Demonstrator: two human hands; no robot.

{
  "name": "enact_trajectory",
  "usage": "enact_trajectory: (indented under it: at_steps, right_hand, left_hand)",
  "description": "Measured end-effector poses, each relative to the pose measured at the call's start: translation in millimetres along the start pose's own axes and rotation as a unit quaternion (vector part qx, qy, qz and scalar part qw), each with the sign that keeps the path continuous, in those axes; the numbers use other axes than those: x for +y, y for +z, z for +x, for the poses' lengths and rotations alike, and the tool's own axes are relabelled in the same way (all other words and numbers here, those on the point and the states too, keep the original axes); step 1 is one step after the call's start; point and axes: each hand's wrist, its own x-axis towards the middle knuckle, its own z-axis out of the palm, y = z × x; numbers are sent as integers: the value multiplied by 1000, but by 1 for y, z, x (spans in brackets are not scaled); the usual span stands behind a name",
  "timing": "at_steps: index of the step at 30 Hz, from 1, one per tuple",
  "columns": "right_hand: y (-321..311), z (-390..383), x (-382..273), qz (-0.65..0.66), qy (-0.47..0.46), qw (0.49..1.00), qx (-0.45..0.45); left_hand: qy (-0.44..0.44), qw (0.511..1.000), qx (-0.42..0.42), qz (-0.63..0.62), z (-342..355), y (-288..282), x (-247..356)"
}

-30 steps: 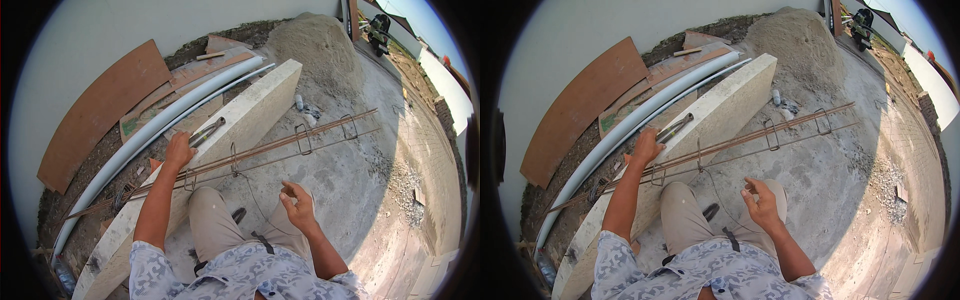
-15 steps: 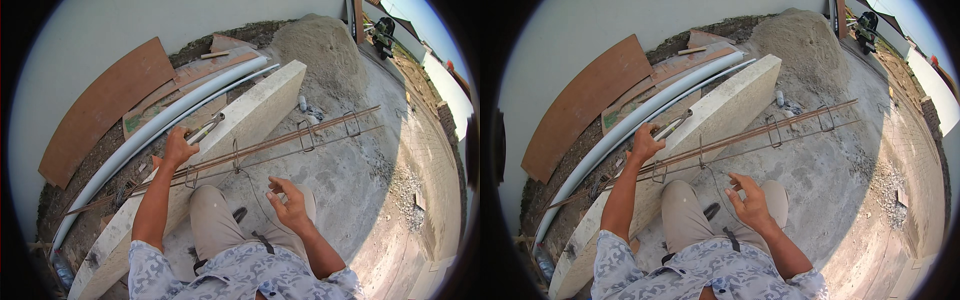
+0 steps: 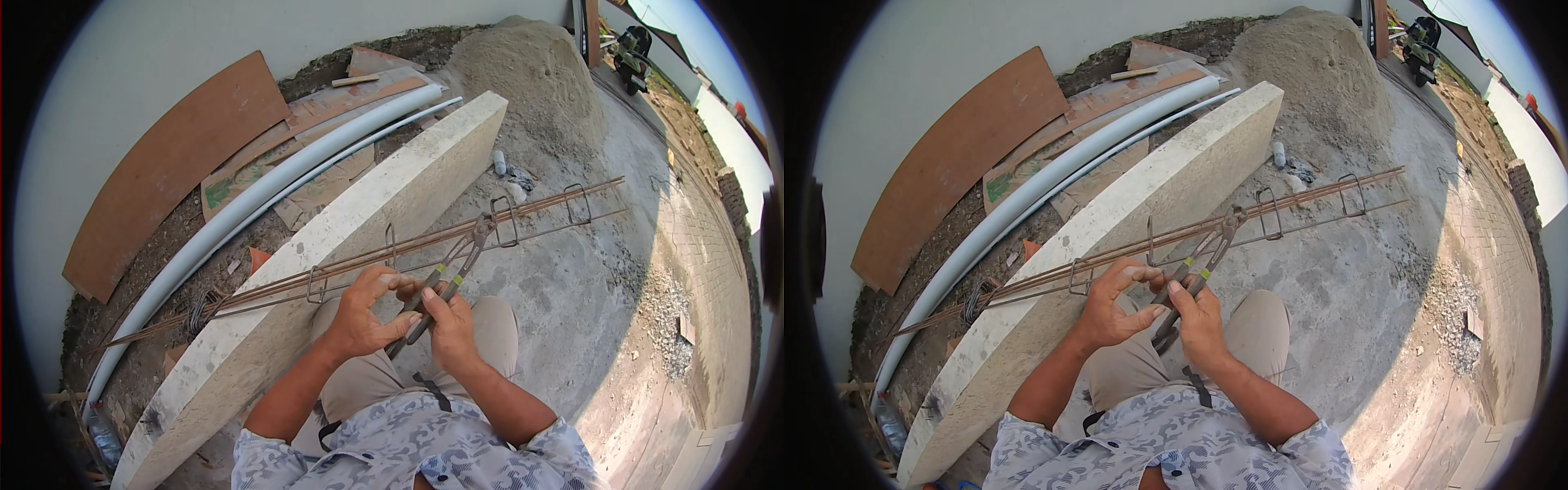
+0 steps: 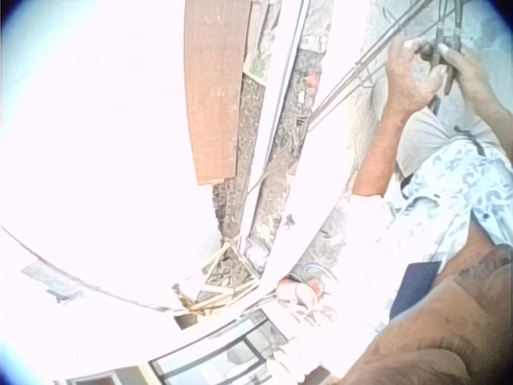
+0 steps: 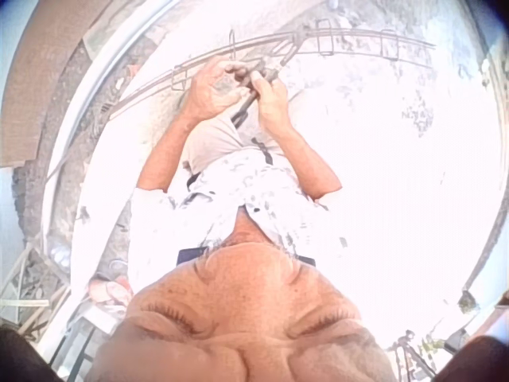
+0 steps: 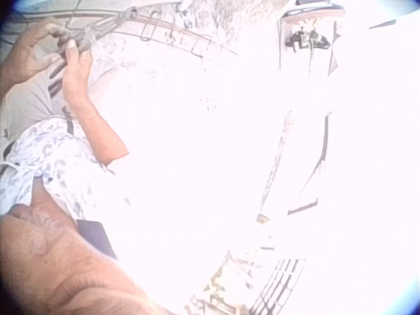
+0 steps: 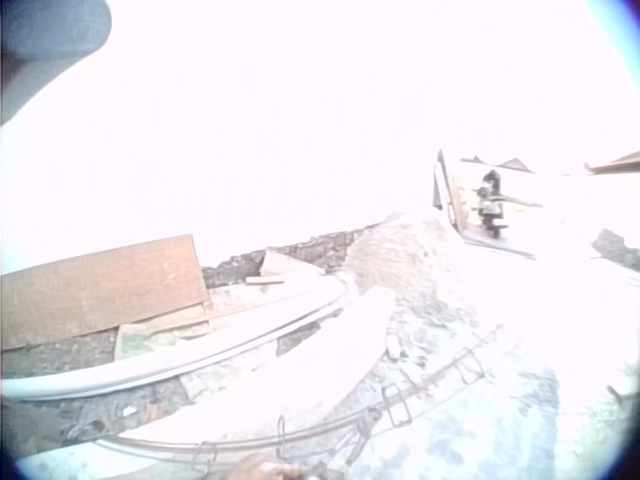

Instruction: Tie steel rebar together with wire using pliers to construct a reinforcing cage.

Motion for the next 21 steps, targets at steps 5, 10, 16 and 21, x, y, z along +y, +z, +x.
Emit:
enact_trajectory:
  at_steps: [5, 10, 16, 21]
  right_hand:
    - [-45, -11, -44, -65, 13, 995, 73]
    - [-79, -12, -61, -347, 55, 936, 12]
    - [-68, -13, -82, -699, -39, 713, -31]
    - [-53, -2, -95, -784, -69, 615, -47]
  left_hand:
    - [45, 938, -57, 339, 40, -15, -33]
    - [1, 875, -127, 468, 43, -5, -82]
    - [-99, 910, -112, 387, 33, 3, -97]
    - [-32, 898, -67, 433, 34, 5, -99]
